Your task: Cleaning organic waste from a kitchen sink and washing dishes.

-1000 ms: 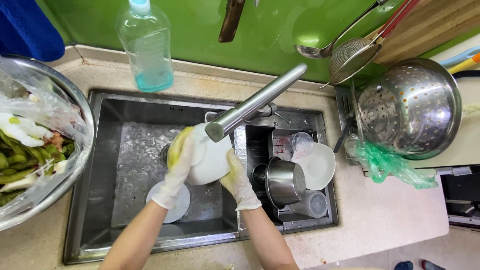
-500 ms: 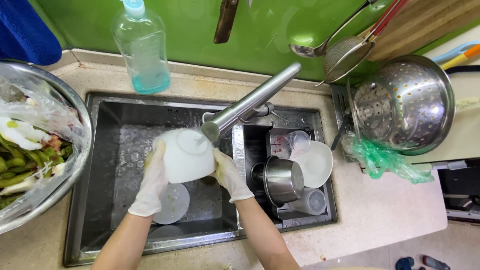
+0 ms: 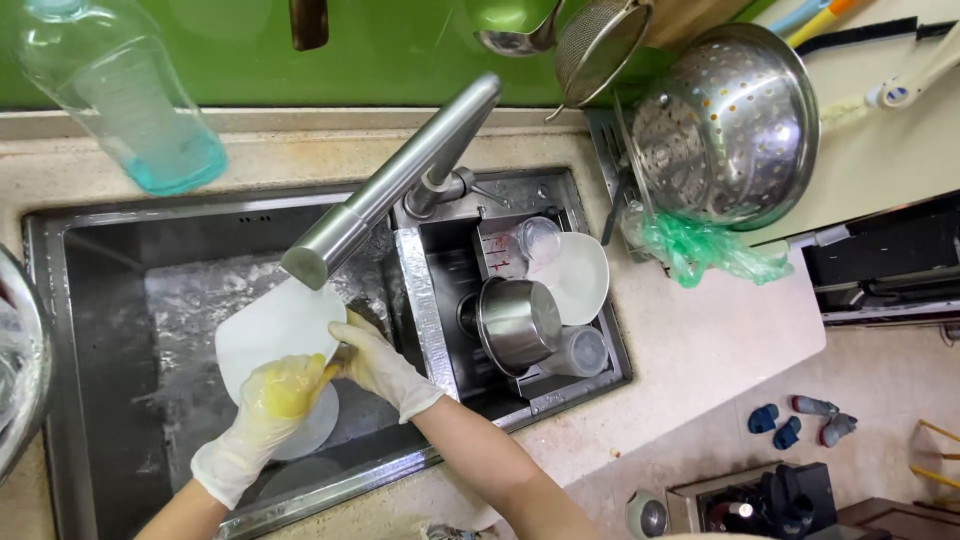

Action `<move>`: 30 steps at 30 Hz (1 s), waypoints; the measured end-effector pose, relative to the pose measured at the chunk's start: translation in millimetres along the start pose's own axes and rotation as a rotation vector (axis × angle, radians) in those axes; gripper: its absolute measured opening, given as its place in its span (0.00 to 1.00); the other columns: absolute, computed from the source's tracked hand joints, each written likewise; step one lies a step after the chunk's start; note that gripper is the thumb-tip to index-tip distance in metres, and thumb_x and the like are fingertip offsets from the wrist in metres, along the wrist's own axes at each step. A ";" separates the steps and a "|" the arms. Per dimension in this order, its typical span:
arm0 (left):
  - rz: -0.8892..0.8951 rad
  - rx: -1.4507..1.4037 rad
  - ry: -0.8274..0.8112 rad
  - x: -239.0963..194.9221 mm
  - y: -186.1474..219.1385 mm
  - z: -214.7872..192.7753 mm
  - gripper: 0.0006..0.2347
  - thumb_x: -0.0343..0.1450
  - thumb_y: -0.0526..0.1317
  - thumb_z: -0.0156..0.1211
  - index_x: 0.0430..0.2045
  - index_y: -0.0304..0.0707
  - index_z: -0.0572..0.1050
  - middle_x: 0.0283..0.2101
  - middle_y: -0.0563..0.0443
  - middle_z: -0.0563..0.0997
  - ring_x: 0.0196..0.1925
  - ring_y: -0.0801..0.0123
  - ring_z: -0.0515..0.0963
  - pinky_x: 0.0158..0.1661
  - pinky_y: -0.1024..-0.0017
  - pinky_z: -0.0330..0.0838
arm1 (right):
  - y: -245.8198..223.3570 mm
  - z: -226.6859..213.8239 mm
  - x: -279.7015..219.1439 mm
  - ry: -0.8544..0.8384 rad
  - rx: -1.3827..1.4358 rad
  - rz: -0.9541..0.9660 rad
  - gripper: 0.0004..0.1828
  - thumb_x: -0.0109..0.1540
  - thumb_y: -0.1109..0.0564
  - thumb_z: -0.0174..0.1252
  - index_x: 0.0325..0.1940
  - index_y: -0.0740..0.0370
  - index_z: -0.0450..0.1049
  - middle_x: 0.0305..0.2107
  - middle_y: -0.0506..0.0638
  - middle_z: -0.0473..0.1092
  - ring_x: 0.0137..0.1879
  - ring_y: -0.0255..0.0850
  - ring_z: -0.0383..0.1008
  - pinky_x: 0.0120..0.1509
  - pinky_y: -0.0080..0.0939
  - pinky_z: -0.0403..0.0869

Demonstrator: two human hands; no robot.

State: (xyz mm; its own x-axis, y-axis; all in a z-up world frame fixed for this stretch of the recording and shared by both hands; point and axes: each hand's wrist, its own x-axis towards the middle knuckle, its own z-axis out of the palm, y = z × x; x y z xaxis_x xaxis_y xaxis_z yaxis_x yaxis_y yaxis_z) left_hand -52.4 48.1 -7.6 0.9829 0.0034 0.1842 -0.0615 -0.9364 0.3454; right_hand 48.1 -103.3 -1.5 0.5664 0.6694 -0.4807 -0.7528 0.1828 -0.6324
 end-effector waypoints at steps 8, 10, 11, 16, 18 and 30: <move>-0.145 -0.372 0.477 5.6 -28.0 -53.6 0.16 0.70 0.37 0.61 0.52 0.30 0.74 0.53 0.37 0.79 0.56 0.45 0.77 0.58 0.55 0.70 | 37.8 -90.3 43.9 0.182 0.201 0.011 0.33 0.50 0.74 0.45 0.61 0.71 0.66 0.53 0.63 0.70 0.60 0.58 0.72 0.64 0.54 0.74; -0.357 -0.321 0.423 -9.8 -68.5 1.0 0.18 0.72 0.37 0.61 0.56 0.29 0.72 0.57 0.35 0.77 0.60 0.43 0.76 0.60 0.53 0.69 | 35.8 -95.0 39.4 0.155 0.258 0.033 0.32 0.53 0.73 0.47 0.63 0.73 0.65 0.55 0.64 0.69 0.62 0.59 0.71 0.66 0.55 0.73; -0.551 -0.275 0.363 -18.3 -87.9 28.7 0.19 0.75 0.37 0.60 0.60 0.28 0.70 0.61 0.33 0.76 0.63 0.41 0.75 0.63 0.51 0.68 | 34.0 -97.9 37.3 0.136 0.321 0.040 0.31 0.55 0.73 0.48 0.64 0.74 0.64 0.57 0.65 0.69 0.63 0.59 0.70 0.68 0.55 0.72; -1.023 -0.644 -0.295 -67.4 -119.4 150.5 0.37 0.66 0.41 0.67 0.71 0.34 0.56 0.66 0.29 0.67 0.67 0.42 0.69 0.63 0.58 0.64 | 37.6 -74.9 30.8 0.016 0.379 0.011 0.30 0.59 0.73 0.49 0.67 0.76 0.61 0.60 0.66 0.66 0.66 0.58 0.70 0.72 0.56 0.71; -1.058 -0.765 -0.417 -69.9 -113.0 155.6 0.40 0.63 0.40 0.67 0.73 0.43 0.55 0.67 0.35 0.70 0.67 0.48 0.72 0.64 0.63 0.66 | 36.4 -73.7 31.3 -0.015 0.400 -0.015 0.30 0.60 0.73 0.49 0.68 0.75 0.60 0.60 0.65 0.65 0.66 0.57 0.69 0.72 0.56 0.70; -0.790 -0.649 -0.409 -41.0 -90.6 199.4 0.25 0.72 0.56 0.53 0.55 0.34 0.79 0.56 0.38 0.83 0.57 0.56 0.83 0.53 0.63 0.76 | 8.9 -44.2 -21.4 0.229 0.272 -0.010 0.26 0.64 0.61 0.54 0.67 0.69 0.62 0.57 0.60 0.70 0.64 0.52 0.72 0.69 0.54 0.72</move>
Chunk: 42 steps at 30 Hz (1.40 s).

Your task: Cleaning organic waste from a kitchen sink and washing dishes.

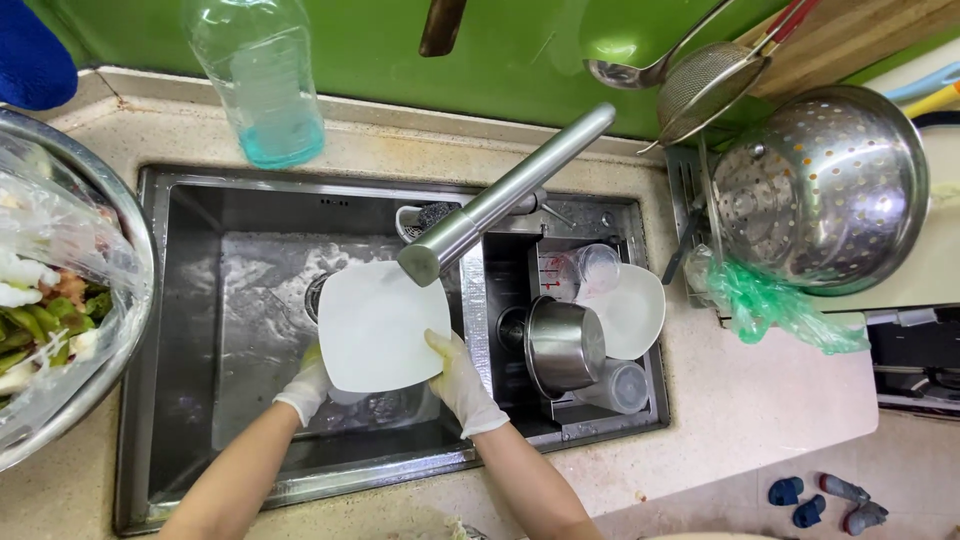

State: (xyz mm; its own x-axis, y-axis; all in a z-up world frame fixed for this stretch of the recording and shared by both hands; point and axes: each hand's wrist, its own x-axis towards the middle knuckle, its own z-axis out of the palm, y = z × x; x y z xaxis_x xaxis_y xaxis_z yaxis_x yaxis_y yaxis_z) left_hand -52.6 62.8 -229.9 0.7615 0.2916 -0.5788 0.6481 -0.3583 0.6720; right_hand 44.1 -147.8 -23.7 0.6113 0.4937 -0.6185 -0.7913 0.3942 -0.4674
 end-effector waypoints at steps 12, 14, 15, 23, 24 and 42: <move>0.588 -0.289 0.117 -8.7 144.8 -43.5 0.13 0.71 0.40 0.62 0.46 0.33 0.79 0.39 0.39 0.86 0.41 0.56 0.86 0.42 0.59 0.77 | -46.4 42.1 -88.9 0.129 -0.571 -0.614 0.27 0.65 0.62 0.53 0.70 0.69 0.66 0.57 0.61 0.71 0.62 0.46 0.70 0.69 0.44 0.67; 0.590 0.121 0.301 4.5 157.1 -39.9 0.15 0.70 0.36 0.57 0.51 0.35 0.76 0.33 0.30 0.81 0.38 0.39 0.82 0.39 0.50 0.76 | -58.0 65.0 -115.7 0.186 -0.734 -0.881 0.36 0.59 0.69 0.44 0.74 0.66 0.60 0.65 0.58 0.66 0.70 0.46 0.65 0.75 0.42 0.59; 0.601 0.123 0.292 -5.9 170.4 -45.7 0.15 0.70 0.36 0.57 0.51 0.35 0.76 0.33 0.30 0.81 0.38 0.39 0.82 0.39 0.50 0.76 | -65.0 58.0 -122.4 0.198 -0.730 -0.888 0.36 0.59 0.69 0.44 0.74 0.66 0.60 0.65 0.58 0.66 0.70 0.46 0.65 0.75 0.42 0.59; 0.457 -0.119 0.409 -57.6 210.7 -83.7 0.14 0.76 0.47 0.59 0.38 0.31 0.78 0.29 0.38 0.82 0.30 0.52 0.84 0.34 0.59 0.75 | -146.5 -31.8 -139.3 0.972 -1.411 -1.712 0.43 0.52 0.78 0.45 0.75 0.70 0.56 0.67 0.69 0.58 0.74 0.64 0.58 0.81 0.57 0.57; 0.454 -0.123 0.415 -52.2 202.0 -75.8 0.14 0.76 0.47 0.59 0.38 0.31 0.78 0.29 0.38 0.82 0.30 0.52 0.84 0.34 0.59 0.75 | -153.7 -45.3 -134.3 0.963 -1.413 -1.714 0.43 0.52 0.78 0.45 0.75 0.70 0.56 0.67 0.69 0.58 0.74 0.64 0.58 0.81 0.57 0.57; 0.203 -1.733 -0.260 -63.2 152.0 -81.5 0.32 0.76 0.60 0.36 0.67 0.33 0.62 0.67 0.40 0.71 0.67 0.56 0.72 0.65 0.58 0.65 | -176.6 -98.1 -78.3 1.030 -1.685 -1.155 0.36 0.63 0.63 0.58 0.74 0.74 0.57 0.62 0.78 0.58 0.66 0.72 0.59 0.68 0.64 0.61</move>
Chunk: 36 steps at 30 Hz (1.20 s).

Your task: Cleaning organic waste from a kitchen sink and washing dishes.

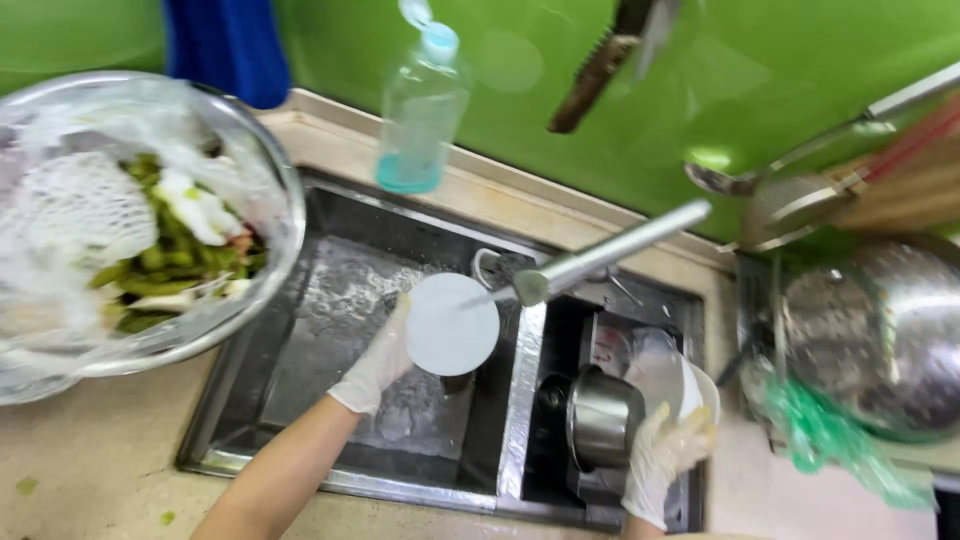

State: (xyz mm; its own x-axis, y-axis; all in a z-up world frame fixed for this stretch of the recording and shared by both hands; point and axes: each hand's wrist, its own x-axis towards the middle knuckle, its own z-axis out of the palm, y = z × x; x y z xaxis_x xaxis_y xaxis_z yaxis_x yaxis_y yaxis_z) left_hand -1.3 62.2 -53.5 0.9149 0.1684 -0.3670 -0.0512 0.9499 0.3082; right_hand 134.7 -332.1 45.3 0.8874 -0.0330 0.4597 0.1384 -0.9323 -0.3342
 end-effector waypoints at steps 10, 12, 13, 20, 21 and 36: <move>0.261 0.443 0.293 -1.3 16.9 -41.8 0.29 0.74 0.59 0.49 0.60 0.34 0.72 0.58 0.46 0.79 0.57 0.66 0.78 0.57 0.67 0.72 | -206.4 141.6 -134.7 -0.817 0.272 -0.281 0.44 0.56 0.50 0.68 0.72 0.59 0.56 0.65 0.72 0.54 0.70 0.66 0.56 0.69 0.59 0.62; 0.318 0.512 0.306 -9.8 24.4 -45.2 0.27 0.72 0.58 0.54 0.59 0.35 0.74 0.55 0.46 0.81 0.54 0.67 0.79 0.55 0.67 0.73 | -192.6 179.4 -161.4 -0.880 0.135 -0.235 0.53 0.54 0.48 0.72 0.76 0.56 0.50 0.69 0.75 0.45 0.73 0.70 0.47 0.69 0.64 0.58; 0.327 0.540 0.340 -15.3 29.4 -46.6 0.27 0.73 0.58 0.54 0.58 0.36 0.74 0.54 0.46 0.81 0.54 0.68 0.80 0.54 0.69 0.73 | -175.3 195.8 -175.0 -0.940 0.006 -0.256 0.54 0.51 0.48 0.74 0.75 0.50 0.52 0.69 0.70 0.49 0.73 0.66 0.51 0.72 0.59 0.59; 0.382 0.772 0.381 12.7 23.9 -91.5 0.25 0.71 0.58 0.59 0.54 0.38 0.78 0.50 0.49 0.84 0.51 0.68 0.82 0.51 0.68 0.76 | -229.7 143.0 -144.1 -1.279 0.328 0.000 0.28 0.55 0.63 0.57 0.61 0.61 0.71 0.48 0.65 0.79 0.52 0.52 0.82 0.58 0.47 0.77; 0.370 0.769 0.375 4.7 27.8 -79.9 0.25 0.71 0.58 0.59 0.54 0.38 0.78 0.50 0.49 0.84 0.51 0.68 0.82 0.51 0.68 0.76 | -250.0 122.2 -134.5 -1.277 0.320 0.012 0.28 0.55 0.63 0.57 0.61 0.61 0.71 0.48 0.65 0.79 0.52 0.52 0.82 0.58 0.47 0.77; 0.143 -0.116 -0.142 -23.6 -21.2 6.9 0.30 0.76 0.60 0.45 0.69 0.41 0.61 0.69 0.48 0.67 0.69 0.62 0.68 0.68 0.61 0.62 | -259.6 86.8 -111.5 -0.556 0.485 -0.560 0.25 0.68 0.55 0.50 0.70 0.59 0.68 0.63 0.66 0.62 0.74 0.66 0.58 0.82 0.64 0.53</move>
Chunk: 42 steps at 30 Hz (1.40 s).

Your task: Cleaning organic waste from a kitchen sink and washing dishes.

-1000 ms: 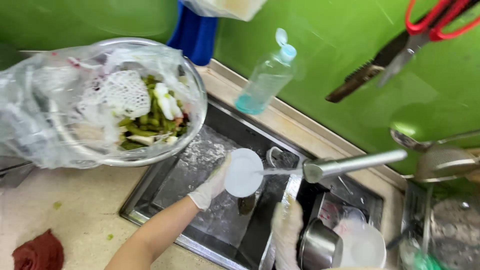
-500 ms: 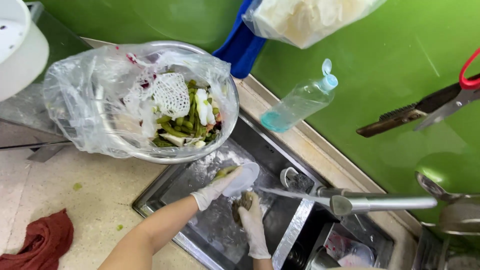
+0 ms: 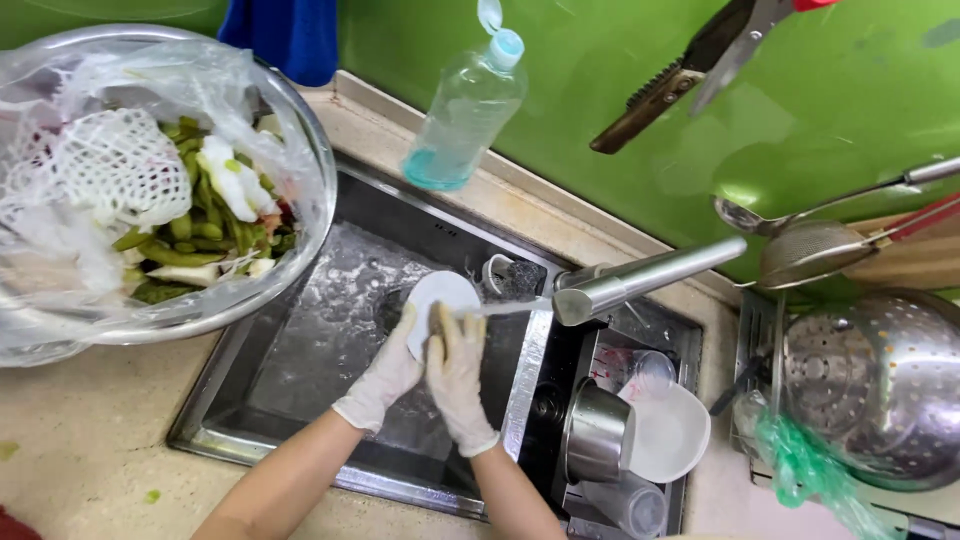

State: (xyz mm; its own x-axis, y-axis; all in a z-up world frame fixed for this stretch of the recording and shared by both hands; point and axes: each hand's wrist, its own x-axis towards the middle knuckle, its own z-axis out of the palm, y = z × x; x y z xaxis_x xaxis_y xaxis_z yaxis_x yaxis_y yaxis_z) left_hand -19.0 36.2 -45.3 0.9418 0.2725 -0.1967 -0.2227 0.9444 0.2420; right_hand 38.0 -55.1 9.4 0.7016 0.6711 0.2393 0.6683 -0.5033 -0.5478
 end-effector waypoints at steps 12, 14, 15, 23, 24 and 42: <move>-0.001 0.150 -0.003 -2.6 0.9 17.9 0.27 0.77 0.54 0.45 0.69 0.39 0.59 0.67 0.47 0.68 0.68 0.63 0.68 0.67 0.62 0.63 | 24.8 24.3 -22.0 0.151 -0.022 0.039 0.22 0.68 0.61 0.50 0.68 0.63 0.67 0.70 0.69 0.55 0.77 0.68 0.51 0.81 0.59 0.51; -0.077 0.299 0.155 2.5 -13.4 -10.7 0.29 0.81 0.57 0.43 0.70 0.31 0.63 0.67 0.39 0.69 0.67 0.59 0.69 0.65 0.64 0.62 | -0.8 14.1 -25.7 0.073 0.237 0.158 0.26 0.66 0.61 0.48 0.70 0.62 0.67 0.70 0.68 0.55 0.77 0.66 0.50 0.80 0.59 0.50; -0.081 0.300 0.160 -7.9 -16.3 11.9 0.29 0.81 0.57 0.43 0.70 0.31 0.63 0.67 0.39 0.69 0.67 0.59 0.69 0.65 0.64 0.62 | -1.7 4.7 -18.6 0.071 0.239 0.163 0.26 0.66 0.61 0.48 0.70 0.62 0.67 0.70 0.68 0.55 0.77 0.66 0.50 0.80 0.59 0.50; 0.166 0.798 0.014 -21.1 -13.8 48.4 0.29 0.76 0.53 0.48 0.73 0.44 0.53 0.76 0.44 0.55 0.78 0.60 0.51 0.72 0.63 0.45 | 34.8 9.4 -16.0 0.065 1.095 0.540 0.30 0.69 0.47 0.46 0.75 0.55 0.57 0.67 0.57 0.59 0.71 0.50 0.60 0.75 0.50 0.60; 0.169 0.794 0.024 -14.7 -22.2 25.2 0.29 0.76 0.53 0.48 0.73 0.44 0.53 0.76 0.44 0.55 0.78 0.60 0.51 0.72 0.63 0.45 | 35.6 7.1 -16.8 0.053 1.095 0.543 0.30 0.69 0.47 0.46 0.75 0.55 0.57 0.67 0.57 0.59 0.71 0.50 0.60 0.75 0.50 0.60; -0.055 0.821 0.185 -9.2 26.7 -11.4 0.13 0.74 0.32 0.55 0.53 0.30 0.75 0.44 0.50 0.84 0.43 0.75 0.82 0.45 0.73 0.76 | 5.2 -65.7 4.8 0.129 0.849 0.523 0.20 0.72 0.56 0.49 0.65 0.70 0.69 0.52 0.57 0.71 0.55 0.48 0.72 0.59 0.45 0.70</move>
State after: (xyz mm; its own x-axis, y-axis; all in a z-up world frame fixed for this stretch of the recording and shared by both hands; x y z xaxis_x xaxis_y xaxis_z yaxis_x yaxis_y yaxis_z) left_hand -36.5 61.1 -47.8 0.8736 0.3234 -0.3636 0.1432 0.5433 0.8273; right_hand 61.1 -90.3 60.4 0.9118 0.3870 -0.1370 -0.0932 -0.1297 -0.9872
